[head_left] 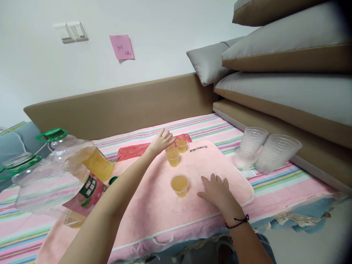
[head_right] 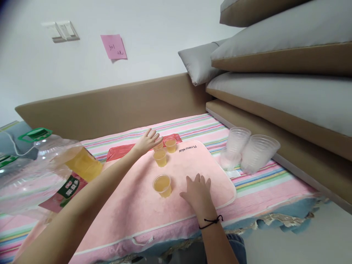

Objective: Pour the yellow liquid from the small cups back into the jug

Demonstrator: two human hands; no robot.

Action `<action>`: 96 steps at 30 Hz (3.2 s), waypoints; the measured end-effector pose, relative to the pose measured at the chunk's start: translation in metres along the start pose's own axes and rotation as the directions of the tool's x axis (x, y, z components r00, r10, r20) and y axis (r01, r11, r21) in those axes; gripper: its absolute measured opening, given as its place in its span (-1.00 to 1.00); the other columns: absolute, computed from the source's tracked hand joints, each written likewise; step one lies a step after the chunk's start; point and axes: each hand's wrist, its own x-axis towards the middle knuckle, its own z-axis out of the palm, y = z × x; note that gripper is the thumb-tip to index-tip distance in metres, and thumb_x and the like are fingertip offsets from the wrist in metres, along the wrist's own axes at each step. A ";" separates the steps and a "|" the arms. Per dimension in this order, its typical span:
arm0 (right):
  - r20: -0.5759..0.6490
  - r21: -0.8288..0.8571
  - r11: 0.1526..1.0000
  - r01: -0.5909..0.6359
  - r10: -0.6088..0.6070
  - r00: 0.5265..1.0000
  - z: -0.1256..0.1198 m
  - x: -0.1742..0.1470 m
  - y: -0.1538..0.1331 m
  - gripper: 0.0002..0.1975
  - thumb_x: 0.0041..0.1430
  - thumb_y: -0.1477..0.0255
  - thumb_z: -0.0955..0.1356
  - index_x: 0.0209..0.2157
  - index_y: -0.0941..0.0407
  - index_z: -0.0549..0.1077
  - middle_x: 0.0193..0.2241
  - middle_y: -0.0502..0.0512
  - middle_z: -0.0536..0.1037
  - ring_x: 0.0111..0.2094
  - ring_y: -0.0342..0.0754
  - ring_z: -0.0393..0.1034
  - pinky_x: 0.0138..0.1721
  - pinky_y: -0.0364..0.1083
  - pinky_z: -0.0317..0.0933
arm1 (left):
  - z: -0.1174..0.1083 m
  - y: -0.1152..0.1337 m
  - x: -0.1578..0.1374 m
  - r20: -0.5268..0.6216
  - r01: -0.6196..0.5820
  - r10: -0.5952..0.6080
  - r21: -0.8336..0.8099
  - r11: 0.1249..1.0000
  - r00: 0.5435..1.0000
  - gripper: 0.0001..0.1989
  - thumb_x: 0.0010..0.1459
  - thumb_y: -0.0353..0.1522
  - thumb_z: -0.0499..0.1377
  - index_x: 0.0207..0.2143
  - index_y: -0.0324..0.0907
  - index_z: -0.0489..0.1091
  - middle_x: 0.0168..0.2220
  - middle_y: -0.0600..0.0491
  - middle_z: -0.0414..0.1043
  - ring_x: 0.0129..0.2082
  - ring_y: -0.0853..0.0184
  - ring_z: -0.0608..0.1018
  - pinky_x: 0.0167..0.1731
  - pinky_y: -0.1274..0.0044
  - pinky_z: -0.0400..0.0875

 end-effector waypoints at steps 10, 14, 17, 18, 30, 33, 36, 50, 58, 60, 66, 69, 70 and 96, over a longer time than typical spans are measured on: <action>0.016 0.028 1.000 0.004 -0.004 1.000 -0.004 -0.001 -0.001 -0.34 0.27 0.20 0.37 0.34 0.05 0.22 0.29 0.41 0.14 0.31 0.28 0.01 0.28 0.25 -0.19 | 0.012 -0.003 -0.001 -0.137 0.511 -0.671 -0.542 0.667 0.729 -0.42 -0.05 -0.49 0.26 0.05 -0.14 0.20 0.00 -0.16 0.43 -0.02 0.05 0.50 0.01 0.17 0.34; 0.023 0.053 0.999 0.005 -0.006 1.000 -0.007 -0.002 -0.003 -0.33 0.27 0.19 0.38 0.34 0.06 0.22 0.30 0.40 0.13 0.32 0.29 0.00 0.29 0.26 -0.21 | 0.001 0.022 0.014 -0.008 0.461 -0.769 -0.796 0.391 0.639 -0.57 0.02 -0.31 0.28 -0.07 -0.14 0.24 -0.03 -0.10 0.42 -0.06 0.19 0.52 -0.10 0.35 0.41; 0.025 0.078 0.997 0.006 -0.008 1.000 -0.009 -0.003 -0.004 -0.32 0.25 0.18 0.39 0.34 0.06 0.22 0.31 0.39 0.12 0.33 0.29 -0.02 0.30 0.26 -0.22 | -0.009 0.062 0.032 0.123 0.355 -0.675 -0.910 0.216 0.727 -0.63 -0.01 -0.24 0.32 -0.16 -0.16 0.34 -0.12 -0.09 0.49 -0.13 0.22 0.56 -0.12 0.37 0.43; 0.023 0.086 0.996 0.007 -0.009 1.000 -0.010 -0.003 -0.004 -0.32 0.25 0.17 0.40 0.33 0.06 0.23 0.31 0.38 0.11 0.33 0.28 -0.02 0.31 0.26 -0.23 | -0.011 0.079 0.039 0.161 0.326 -0.625 -0.932 0.159 0.764 -0.61 -0.02 -0.22 0.33 -0.16 -0.16 0.36 -0.14 -0.09 0.51 -0.16 0.22 0.58 -0.12 0.36 0.44; -0.019 0.132 0.989 0.064 -0.062 0.998 -0.013 -0.010 0.006 -0.36 0.26 0.13 0.39 0.28 0.12 0.31 0.31 0.33 0.14 0.33 0.24 -0.01 0.32 0.29 -0.21 | 0.029 0.233 0.117 0.276 0.290 -0.251 -0.957 0.020 0.928 -0.41 -0.39 -0.47 0.53 -0.30 -0.16 0.32 -0.14 -0.04 0.51 -0.22 0.28 0.54 -0.08 0.32 0.45; -0.022 0.145 0.985 0.090 -0.088 0.996 -0.016 -0.012 0.008 -0.37 0.30 0.14 0.36 0.30 0.12 0.28 0.30 0.30 0.18 0.32 0.22 0.00 0.33 0.30 -0.22 | 0.042 0.240 0.120 0.258 0.282 -0.230 -0.956 0.076 0.938 -0.46 -0.37 -0.46 0.53 -0.34 -0.16 0.32 -0.19 -0.01 0.51 -0.13 0.24 0.53 0.02 0.31 0.38; -0.024 0.166 0.981 0.096 -0.094 0.995 -0.018 -0.014 0.010 -0.34 0.30 0.13 0.36 0.31 0.12 0.25 0.30 0.30 0.18 0.32 0.21 0.01 0.33 0.31 -0.23 | 0.050 0.242 0.118 0.244 0.273 -0.207 -0.954 0.125 0.948 -0.54 -0.25 -0.42 0.49 -0.31 -0.16 0.33 -0.11 -0.05 0.51 -0.02 0.22 0.52 0.07 0.34 0.34; -0.034 0.232 0.967 0.107 -0.102 0.994 -0.016 -0.017 0.016 -0.32 0.26 0.11 0.40 0.29 0.12 0.28 0.28 0.26 0.22 0.33 0.22 0.00 0.34 0.31 -0.29 | 0.032 0.238 0.111 0.261 0.266 -0.080 -0.825 0.498 0.962 -0.10 -0.44 -0.42 0.48 0.06 -0.09 0.31 0.23 -0.15 0.21 0.27 -0.07 0.24 0.22 0.18 0.17; -0.021 0.246 0.964 0.104 -0.102 0.995 -0.018 -0.017 0.017 -0.33 0.26 0.13 0.40 0.30 0.10 0.26 0.28 0.26 0.21 0.33 0.20 -0.01 0.34 0.32 -0.31 | 0.036 0.240 0.114 0.256 0.279 -0.119 -0.799 0.533 0.959 -0.21 -0.28 -0.16 0.46 0.04 -0.11 0.30 0.19 -0.16 0.26 0.24 -0.04 0.28 0.19 0.22 0.21; -0.016 0.248 0.963 0.101 -0.100 0.995 -0.018 -0.017 0.017 -0.34 0.26 0.13 0.39 0.30 0.10 0.26 0.29 0.25 0.20 0.33 0.20 -0.02 0.34 0.32 -0.31 | 0.038 0.241 0.115 0.253 0.281 -0.129 -0.795 0.537 0.959 -0.33 -0.28 -0.23 0.46 -0.06 -0.12 0.37 0.17 -0.14 0.29 0.22 -0.05 0.30 0.19 0.23 0.21; -0.022 0.244 0.964 0.103 -0.101 0.995 -0.016 -0.016 0.017 -0.32 0.26 0.14 0.39 0.32 0.11 0.25 0.28 0.26 0.21 0.32 0.20 0.01 0.34 0.30 -0.28 | 0.040 0.243 0.115 0.249 0.281 -0.131 -0.829 0.483 0.960 -0.28 -0.21 -0.23 0.45 0.05 -0.10 0.34 0.19 -0.13 0.30 0.23 0.02 0.33 0.19 0.28 0.22; -0.021 0.245 0.964 0.101 -0.099 0.995 -0.015 -0.014 0.017 -0.30 0.26 0.14 0.39 0.34 0.10 0.21 0.30 0.24 0.19 0.32 0.22 -0.01 0.34 0.31 -0.29 | 0.041 0.244 0.113 0.270 0.318 -0.169 -0.839 0.441 0.948 -0.32 -0.24 -0.28 0.45 0.00 -0.12 0.38 0.20 -0.15 0.31 0.25 -0.03 0.30 0.23 0.24 0.16; -0.020 0.245 0.964 0.102 -0.100 0.995 -0.014 -0.014 0.017 -0.30 0.26 0.15 0.39 0.33 0.11 0.21 0.30 0.24 0.18 0.32 0.22 -0.01 0.34 0.31 -0.29 | 0.042 0.245 0.113 0.284 0.335 -0.180 -0.843 0.420 0.942 -0.34 -0.26 -0.29 0.46 -0.03 -0.12 0.40 0.18 -0.15 0.33 0.25 -0.05 0.31 0.23 0.23 0.15; -0.312 0.846 0.313 0.433 -0.368 0.876 0.044 0.022 -0.032 -0.32 -0.20 0.40 0.49 0.02 0.20 0.30 -0.01 0.27 0.51 -0.03 0.10 0.47 -0.01 -0.03 0.35 | -0.084 0.051 -0.253 -0.918 0.628 -0.380 -0.231 0.744 0.112 -0.27 0.09 -0.18 0.29 0.23 -0.18 0.09 0.27 -0.26 0.11 0.34 0.00 0.15 0.32 0.06 -0.02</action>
